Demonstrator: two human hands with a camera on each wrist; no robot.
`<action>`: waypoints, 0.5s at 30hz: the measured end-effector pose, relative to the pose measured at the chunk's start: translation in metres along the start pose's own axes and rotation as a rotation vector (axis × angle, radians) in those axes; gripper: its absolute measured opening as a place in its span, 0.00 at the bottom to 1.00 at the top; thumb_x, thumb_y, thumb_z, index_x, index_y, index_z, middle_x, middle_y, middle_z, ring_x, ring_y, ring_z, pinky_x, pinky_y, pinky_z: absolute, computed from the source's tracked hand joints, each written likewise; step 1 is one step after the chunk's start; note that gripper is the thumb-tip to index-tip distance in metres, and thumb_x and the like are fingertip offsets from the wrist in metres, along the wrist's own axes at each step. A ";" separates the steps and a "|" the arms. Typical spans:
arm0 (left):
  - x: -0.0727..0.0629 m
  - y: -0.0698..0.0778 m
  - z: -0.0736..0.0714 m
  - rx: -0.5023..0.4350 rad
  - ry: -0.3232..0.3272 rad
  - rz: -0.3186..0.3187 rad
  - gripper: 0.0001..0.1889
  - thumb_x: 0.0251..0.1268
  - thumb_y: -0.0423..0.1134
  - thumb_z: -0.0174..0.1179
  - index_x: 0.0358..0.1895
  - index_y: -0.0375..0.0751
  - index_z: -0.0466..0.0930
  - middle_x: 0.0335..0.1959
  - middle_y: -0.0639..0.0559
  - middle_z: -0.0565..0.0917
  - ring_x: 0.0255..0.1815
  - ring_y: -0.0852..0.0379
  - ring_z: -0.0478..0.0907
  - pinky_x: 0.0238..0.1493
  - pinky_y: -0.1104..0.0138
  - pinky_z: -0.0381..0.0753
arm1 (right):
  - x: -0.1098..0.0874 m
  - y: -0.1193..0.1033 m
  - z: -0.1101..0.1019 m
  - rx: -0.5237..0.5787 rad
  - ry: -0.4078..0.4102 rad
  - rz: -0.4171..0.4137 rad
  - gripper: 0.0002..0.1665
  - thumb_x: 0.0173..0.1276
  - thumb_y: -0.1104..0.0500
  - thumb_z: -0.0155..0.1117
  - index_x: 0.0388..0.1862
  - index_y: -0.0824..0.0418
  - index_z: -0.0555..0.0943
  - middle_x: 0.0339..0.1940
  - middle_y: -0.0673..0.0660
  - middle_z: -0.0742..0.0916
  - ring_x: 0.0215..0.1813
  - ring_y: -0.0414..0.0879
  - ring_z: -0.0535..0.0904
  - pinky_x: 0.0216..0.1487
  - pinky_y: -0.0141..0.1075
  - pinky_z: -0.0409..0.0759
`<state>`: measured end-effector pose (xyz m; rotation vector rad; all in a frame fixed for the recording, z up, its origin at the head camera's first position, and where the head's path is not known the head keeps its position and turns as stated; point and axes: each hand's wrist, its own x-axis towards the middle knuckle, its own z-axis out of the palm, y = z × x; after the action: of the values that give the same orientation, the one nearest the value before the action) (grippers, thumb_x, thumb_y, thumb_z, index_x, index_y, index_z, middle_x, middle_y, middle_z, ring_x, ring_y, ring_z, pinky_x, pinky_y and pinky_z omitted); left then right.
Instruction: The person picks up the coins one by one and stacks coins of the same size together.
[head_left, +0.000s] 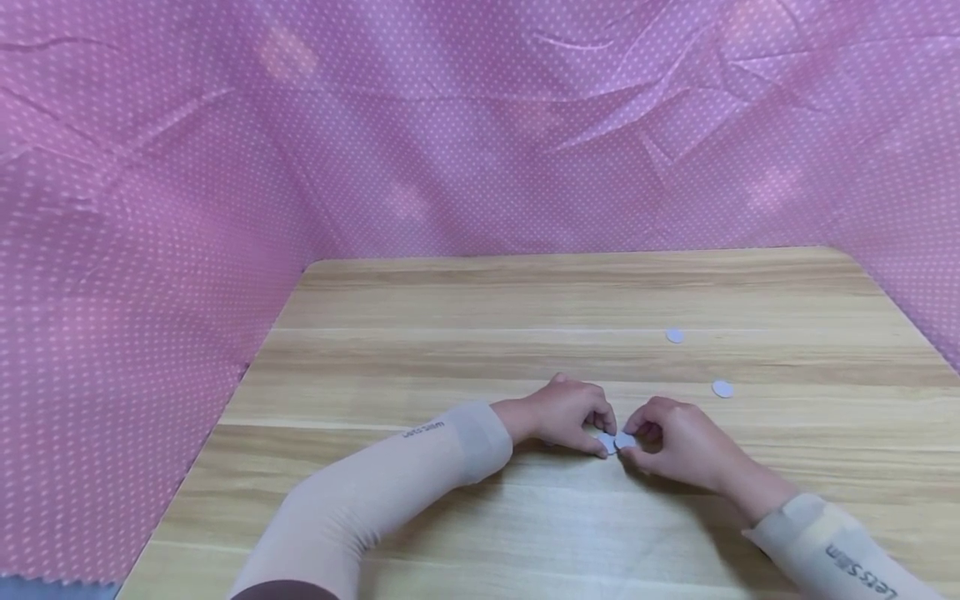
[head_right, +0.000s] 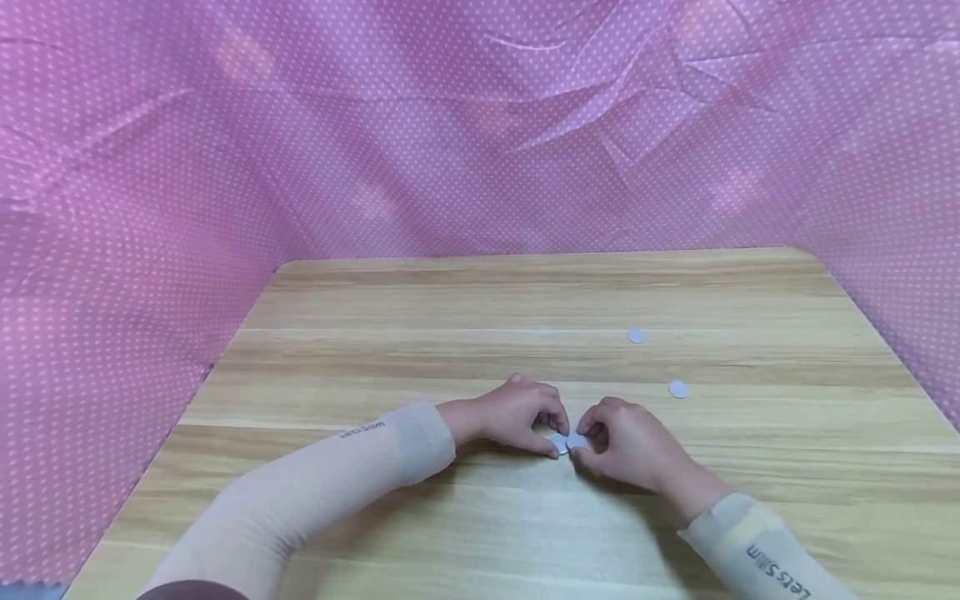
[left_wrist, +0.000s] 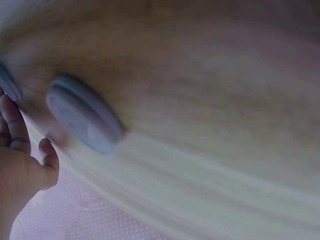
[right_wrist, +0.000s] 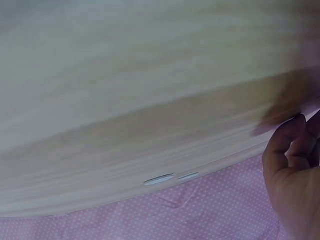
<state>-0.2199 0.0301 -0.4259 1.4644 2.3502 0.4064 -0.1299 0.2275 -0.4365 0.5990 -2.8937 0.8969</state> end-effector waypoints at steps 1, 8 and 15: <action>0.000 0.000 0.000 0.001 0.000 0.000 0.12 0.52 0.53 0.70 0.39 0.57 0.84 0.33 0.70 0.74 0.35 0.74 0.68 0.41 0.71 0.56 | 0.000 0.000 0.001 0.000 0.004 -0.013 0.13 0.50 0.56 0.76 0.32 0.54 0.82 0.29 0.41 0.79 0.32 0.35 0.75 0.35 0.32 0.77; -0.001 0.001 0.000 -0.013 0.001 0.000 0.13 0.52 0.52 0.70 0.41 0.57 0.84 0.33 0.70 0.74 0.36 0.75 0.68 0.41 0.71 0.56 | 0.000 -0.004 0.005 0.005 0.018 -0.066 0.12 0.50 0.57 0.77 0.32 0.54 0.82 0.29 0.41 0.79 0.32 0.35 0.75 0.34 0.31 0.77; -0.002 0.001 0.000 -0.022 0.004 -0.003 0.14 0.52 0.52 0.71 0.41 0.56 0.84 0.34 0.70 0.74 0.36 0.74 0.69 0.42 0.71 0.56 | -0.001 -0.006 0.007 0.012 0.020 -0.088 0.12 0.51 0.56 0.76 0.32 0.54 0.82 0.30 0.42 0.80 0.32 0.35 0.76 0.34 0.32 0.77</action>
<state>-0.2180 0.0292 -0.4252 1.4508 2.3432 0.4336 -0.1265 0.2190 -0.4389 0.7079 -2.8214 0.9043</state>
